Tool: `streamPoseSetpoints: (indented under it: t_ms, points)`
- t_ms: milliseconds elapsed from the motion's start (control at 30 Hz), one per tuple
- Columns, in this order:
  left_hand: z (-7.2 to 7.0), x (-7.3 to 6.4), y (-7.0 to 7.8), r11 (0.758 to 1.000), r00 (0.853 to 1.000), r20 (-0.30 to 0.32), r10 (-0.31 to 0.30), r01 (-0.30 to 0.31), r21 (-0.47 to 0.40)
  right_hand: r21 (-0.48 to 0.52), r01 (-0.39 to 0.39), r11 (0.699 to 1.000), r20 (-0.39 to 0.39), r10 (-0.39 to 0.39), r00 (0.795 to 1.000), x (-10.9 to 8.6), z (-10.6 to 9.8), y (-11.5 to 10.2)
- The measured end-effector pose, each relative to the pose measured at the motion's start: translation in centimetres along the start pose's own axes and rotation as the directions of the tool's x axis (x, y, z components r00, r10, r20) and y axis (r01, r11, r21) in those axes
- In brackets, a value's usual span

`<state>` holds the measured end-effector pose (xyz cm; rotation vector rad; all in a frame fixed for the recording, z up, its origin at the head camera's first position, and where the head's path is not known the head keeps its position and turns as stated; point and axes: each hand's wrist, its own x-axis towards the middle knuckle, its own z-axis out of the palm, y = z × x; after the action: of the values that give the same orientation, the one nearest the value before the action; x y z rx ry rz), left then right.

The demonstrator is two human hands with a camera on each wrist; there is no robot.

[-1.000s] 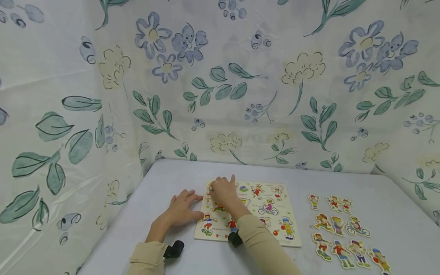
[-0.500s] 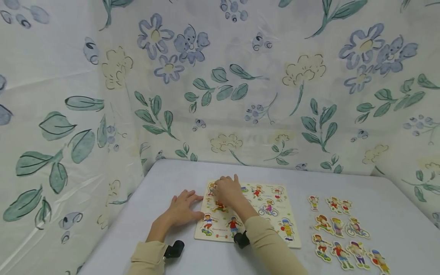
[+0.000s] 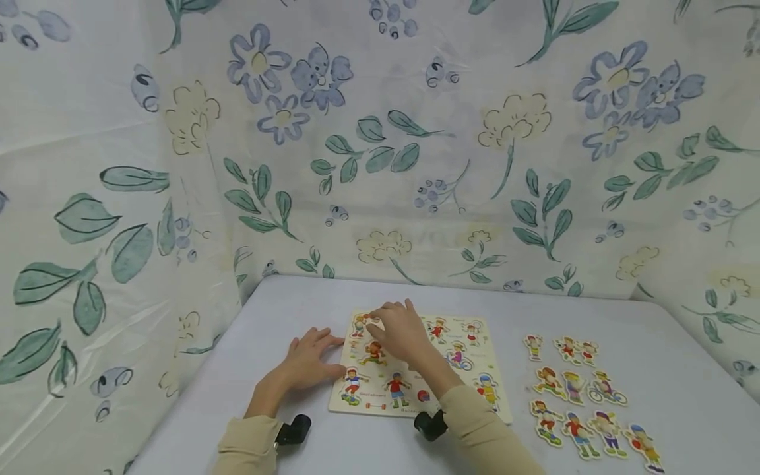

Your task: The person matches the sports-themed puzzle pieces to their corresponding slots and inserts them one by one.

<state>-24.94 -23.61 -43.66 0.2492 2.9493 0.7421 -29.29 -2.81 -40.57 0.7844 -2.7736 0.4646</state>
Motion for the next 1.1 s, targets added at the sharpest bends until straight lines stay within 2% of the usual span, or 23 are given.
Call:
streamPoseSetpoints:
  t_ms: [233,433,700,933,1100]
  points:
    - [0.2,0.1,-0.2,1.000,1.000,-0.006,0.003,-0.003,-0.014,0.047,0.014,0.999,-0.013,-0.013,1.000,-2.0,-0.7,0.5]
    - [0.2,0.1,-0.1,1.000,1.000,-0.007,0.004,-0.004,-0.024,0.087,0.020,0.996,-0.068,-0.014,0.998,-3.7,-1.5,1.4]
    - [0.1,0.2,-0.2,1.000,1.000,0.001,-0.018,0.018,-0.015,0.157,0.016,0.987,-0.106,0.001,0.994,-5.1,-1.8,2.8]
    - [-0.1,0.0,0.1,1.000,1.000,-0.007,-0.015,0.015,-0.022,0.138,0.010,0.990,-0.121,0.007,0.993,-5.6,-2.4,3.4]
    - [-0.1,0.1,0.2,1.000,1.000,-0.004,-0.006,0.006,-0.030,0.087,0.007,0.996,-0.149,0.006,0.989,-5.8,-2.7,4.1]
